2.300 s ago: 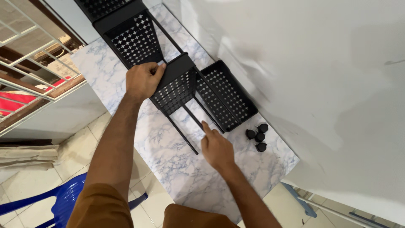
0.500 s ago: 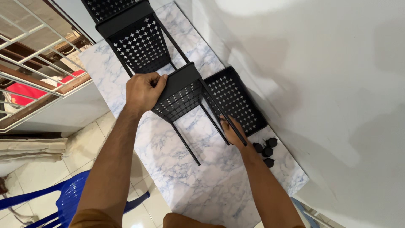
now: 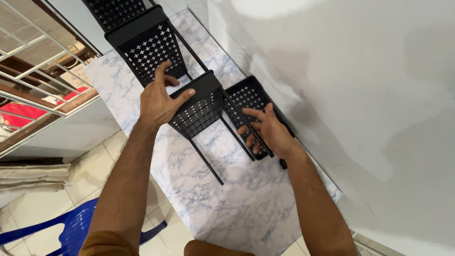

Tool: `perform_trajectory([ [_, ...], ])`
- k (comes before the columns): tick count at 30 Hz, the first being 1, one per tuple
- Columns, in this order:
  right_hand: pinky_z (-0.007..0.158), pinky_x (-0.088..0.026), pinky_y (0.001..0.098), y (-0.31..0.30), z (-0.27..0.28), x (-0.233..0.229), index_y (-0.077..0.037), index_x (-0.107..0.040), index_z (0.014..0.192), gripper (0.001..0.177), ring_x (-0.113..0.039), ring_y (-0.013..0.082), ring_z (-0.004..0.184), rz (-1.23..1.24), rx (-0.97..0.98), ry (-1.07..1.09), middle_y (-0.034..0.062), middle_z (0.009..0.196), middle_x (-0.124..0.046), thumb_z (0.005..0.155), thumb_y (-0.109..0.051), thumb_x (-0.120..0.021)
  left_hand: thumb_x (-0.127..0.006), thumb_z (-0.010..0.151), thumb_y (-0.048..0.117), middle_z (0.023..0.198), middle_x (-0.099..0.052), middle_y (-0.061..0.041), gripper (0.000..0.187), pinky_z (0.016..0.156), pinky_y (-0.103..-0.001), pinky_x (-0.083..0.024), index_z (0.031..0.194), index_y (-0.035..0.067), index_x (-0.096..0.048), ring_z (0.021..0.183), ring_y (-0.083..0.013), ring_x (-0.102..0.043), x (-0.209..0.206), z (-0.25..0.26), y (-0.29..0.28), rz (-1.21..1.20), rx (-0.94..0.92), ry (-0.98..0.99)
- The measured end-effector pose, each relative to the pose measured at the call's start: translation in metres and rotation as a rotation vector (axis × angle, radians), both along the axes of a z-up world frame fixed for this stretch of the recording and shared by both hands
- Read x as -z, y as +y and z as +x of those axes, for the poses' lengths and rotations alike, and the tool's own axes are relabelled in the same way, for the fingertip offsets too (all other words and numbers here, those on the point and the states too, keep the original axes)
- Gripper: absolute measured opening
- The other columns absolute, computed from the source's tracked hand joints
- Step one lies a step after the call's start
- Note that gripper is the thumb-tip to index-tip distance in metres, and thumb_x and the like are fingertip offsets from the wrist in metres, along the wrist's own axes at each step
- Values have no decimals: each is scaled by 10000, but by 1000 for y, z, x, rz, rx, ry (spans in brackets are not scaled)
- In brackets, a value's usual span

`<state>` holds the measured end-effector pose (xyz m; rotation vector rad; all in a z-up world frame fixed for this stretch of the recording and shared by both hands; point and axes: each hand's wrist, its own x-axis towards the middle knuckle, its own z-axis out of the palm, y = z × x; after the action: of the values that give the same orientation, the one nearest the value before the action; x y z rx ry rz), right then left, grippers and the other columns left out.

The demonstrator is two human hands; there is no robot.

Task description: The person disassembles a black plastic four-tier rolling cart on a marble countertop. They remove the wheels and then detach the bottom basket from the frame, leaving the remaining structure partially disassembled.

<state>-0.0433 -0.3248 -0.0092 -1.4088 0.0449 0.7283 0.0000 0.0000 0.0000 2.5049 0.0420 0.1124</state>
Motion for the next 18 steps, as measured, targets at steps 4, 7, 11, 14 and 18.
perform_trajectory([
  [4,341,-294,200,7,-2,-14,-142,-390,1549,822,-424,42,480,157,6,163,48,801,-606,986,-711,-204,-823,827,516,1433,-557,-224,1154,998,-473,-504,1596,46,-102,1203,-324,-637,1,-1,-1,-35,18,-109],
  [7,339,-215,193,9,0,-9,-199,-403,1576,611,-308,24,453,86,8,205,-21,694,-479,1033,-479,-385,-771,867,429,1476,-540,-212,1027,983,-469,-514,1600,35,-170,1189,-306,-657,0,-1,-1,-38,19,-157],
  [11,381,-226,227,10,1,11,-232,-454,1554,508,-287,49,466,-221,32,112,-39,645,-417,1050,-298,-471,-722,931,414,1277,-705,-109,581,975,-429,-524,1404,111,-573,1146,-258,-687,0,-3,-1,7,-14,-67],
  [14,519,-412,234,22,-8,32,-119,-578,1547,469,-443,49,596,-243,44,-316,-14,731,-476,1110,-281,-527,-712,941,406,1149,-757,-79,412,932,-410,-534,1230,113,-718,1085,-243,-705,-1,-4,-2,-6,-4,-109],
  [18,667,-550,354,28,-20,42,-100,-539,1460,366,-697,222,734,-607,107,-1044,120,934,-713,1119,-223,-493,-699,947,398,1122,-759,-80,376,899,-409,-540,1178,104,-737,1054,-243,-713,0,-6,0,-21,1,-135],
])
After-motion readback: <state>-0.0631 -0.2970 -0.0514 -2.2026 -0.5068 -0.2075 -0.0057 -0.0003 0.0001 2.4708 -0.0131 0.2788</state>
